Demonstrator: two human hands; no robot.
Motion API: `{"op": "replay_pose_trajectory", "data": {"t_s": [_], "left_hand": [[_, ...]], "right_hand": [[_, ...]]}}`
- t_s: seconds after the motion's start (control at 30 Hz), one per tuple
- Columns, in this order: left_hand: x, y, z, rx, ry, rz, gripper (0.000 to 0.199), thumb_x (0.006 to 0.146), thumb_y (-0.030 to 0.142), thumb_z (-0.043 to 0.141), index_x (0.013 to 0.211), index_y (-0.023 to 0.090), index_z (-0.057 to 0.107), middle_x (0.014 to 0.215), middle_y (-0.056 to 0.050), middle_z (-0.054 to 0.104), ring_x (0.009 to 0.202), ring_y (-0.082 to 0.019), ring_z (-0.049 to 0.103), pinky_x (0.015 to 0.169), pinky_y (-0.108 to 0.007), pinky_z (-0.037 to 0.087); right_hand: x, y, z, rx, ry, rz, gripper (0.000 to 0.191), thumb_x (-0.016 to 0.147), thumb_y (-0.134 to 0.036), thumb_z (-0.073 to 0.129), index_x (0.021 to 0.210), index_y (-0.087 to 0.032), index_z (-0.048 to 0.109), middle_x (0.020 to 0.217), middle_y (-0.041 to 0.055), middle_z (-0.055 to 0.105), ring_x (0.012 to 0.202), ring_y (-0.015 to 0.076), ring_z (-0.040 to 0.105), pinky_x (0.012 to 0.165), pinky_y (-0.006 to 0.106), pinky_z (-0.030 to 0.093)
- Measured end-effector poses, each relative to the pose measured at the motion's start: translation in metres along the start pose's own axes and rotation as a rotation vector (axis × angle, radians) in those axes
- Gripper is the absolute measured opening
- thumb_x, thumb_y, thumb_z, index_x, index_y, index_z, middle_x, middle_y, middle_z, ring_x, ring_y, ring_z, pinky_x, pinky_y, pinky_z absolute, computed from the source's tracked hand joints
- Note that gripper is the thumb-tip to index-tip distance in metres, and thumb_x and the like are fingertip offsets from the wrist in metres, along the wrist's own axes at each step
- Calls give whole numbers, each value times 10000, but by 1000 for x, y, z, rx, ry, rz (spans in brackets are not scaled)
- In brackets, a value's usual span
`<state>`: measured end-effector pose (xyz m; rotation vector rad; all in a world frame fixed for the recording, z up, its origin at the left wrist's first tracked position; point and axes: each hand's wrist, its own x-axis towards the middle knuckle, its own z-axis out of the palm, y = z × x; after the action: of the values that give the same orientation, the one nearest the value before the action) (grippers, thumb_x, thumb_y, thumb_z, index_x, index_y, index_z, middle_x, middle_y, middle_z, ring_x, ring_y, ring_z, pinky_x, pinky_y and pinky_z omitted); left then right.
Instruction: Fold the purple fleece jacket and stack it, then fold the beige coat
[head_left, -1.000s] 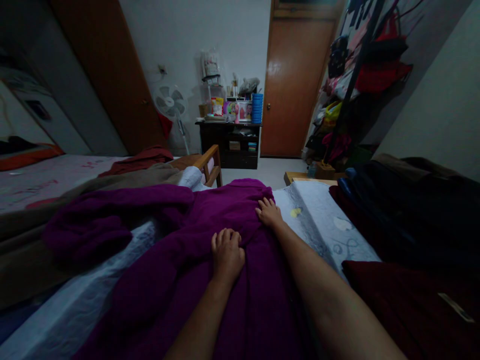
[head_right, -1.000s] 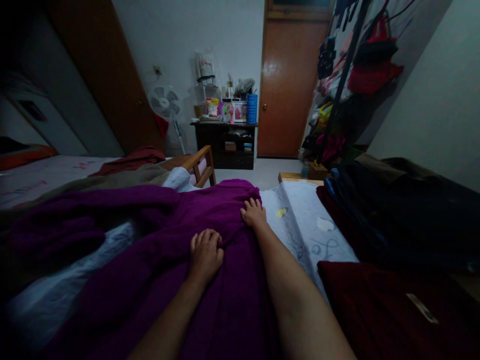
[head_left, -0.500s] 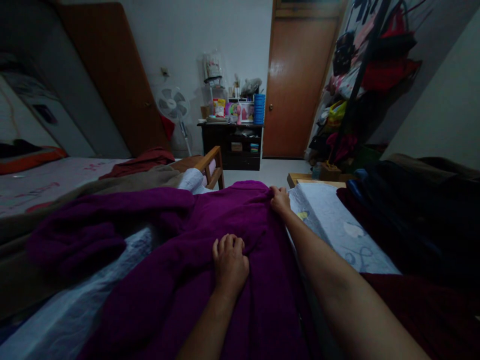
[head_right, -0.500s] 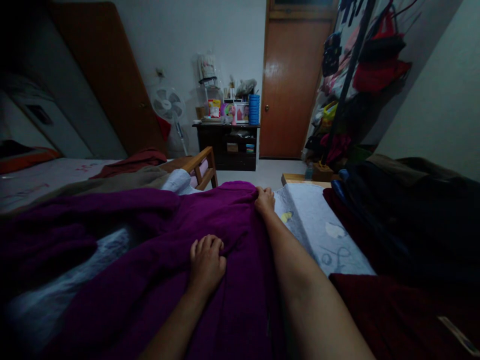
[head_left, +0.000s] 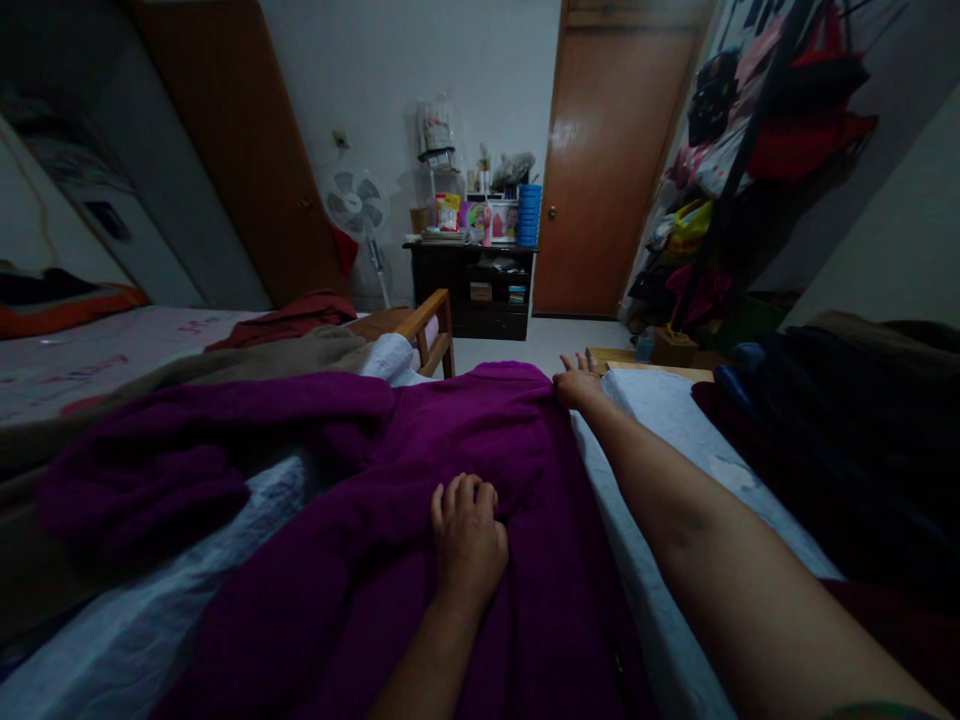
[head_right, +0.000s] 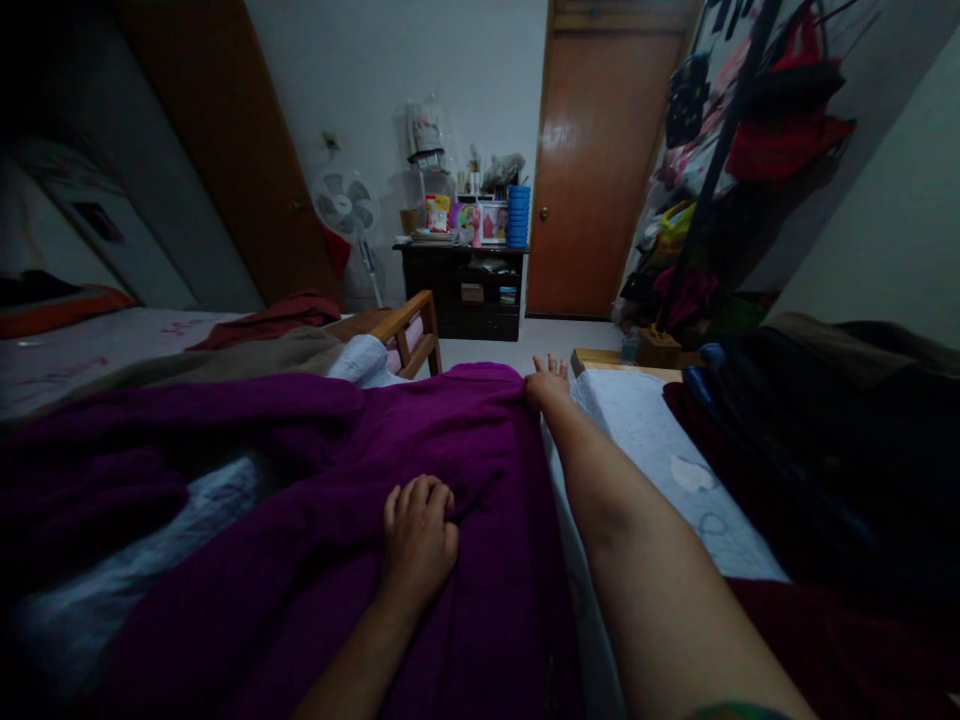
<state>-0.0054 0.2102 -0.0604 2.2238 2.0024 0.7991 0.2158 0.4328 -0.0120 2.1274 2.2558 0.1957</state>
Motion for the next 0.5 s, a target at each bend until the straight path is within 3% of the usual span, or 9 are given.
{"op": "replay_pose_trajectory", "data": {"t_s": [0.2,0.33,0.5], "left_hand": [[0,-2,5,3,21,-12,292,667,50,526,888,219,614,1100,-62,610,1172,-255,474,1116,-480,220],[0,0,3,11,25,-7,287,674,51,525,888,220,613,1101,-65,609,1167,-256,477,1114,-481,224],[1,0,5,4,25,-18,294,666,51,524,886,224,612,1082,-59,610,1162,-255,481,1119,-481,209]], "right_hand": [[3,0,-1,10,94,117,392,886,-346,425,1103,-189,710,1337,157,508,1296,348,342,1044,518,241],[-4,-17,16,134,116,257,451,859,-366,464,1212,-130,616,1298,185,512,1225,344,408,977,477,341],[-24,-42,21,218,302,269,410,848,-259,474,1217,-96,548,1286,202,512,1195,323,444,947,413,382]]}}
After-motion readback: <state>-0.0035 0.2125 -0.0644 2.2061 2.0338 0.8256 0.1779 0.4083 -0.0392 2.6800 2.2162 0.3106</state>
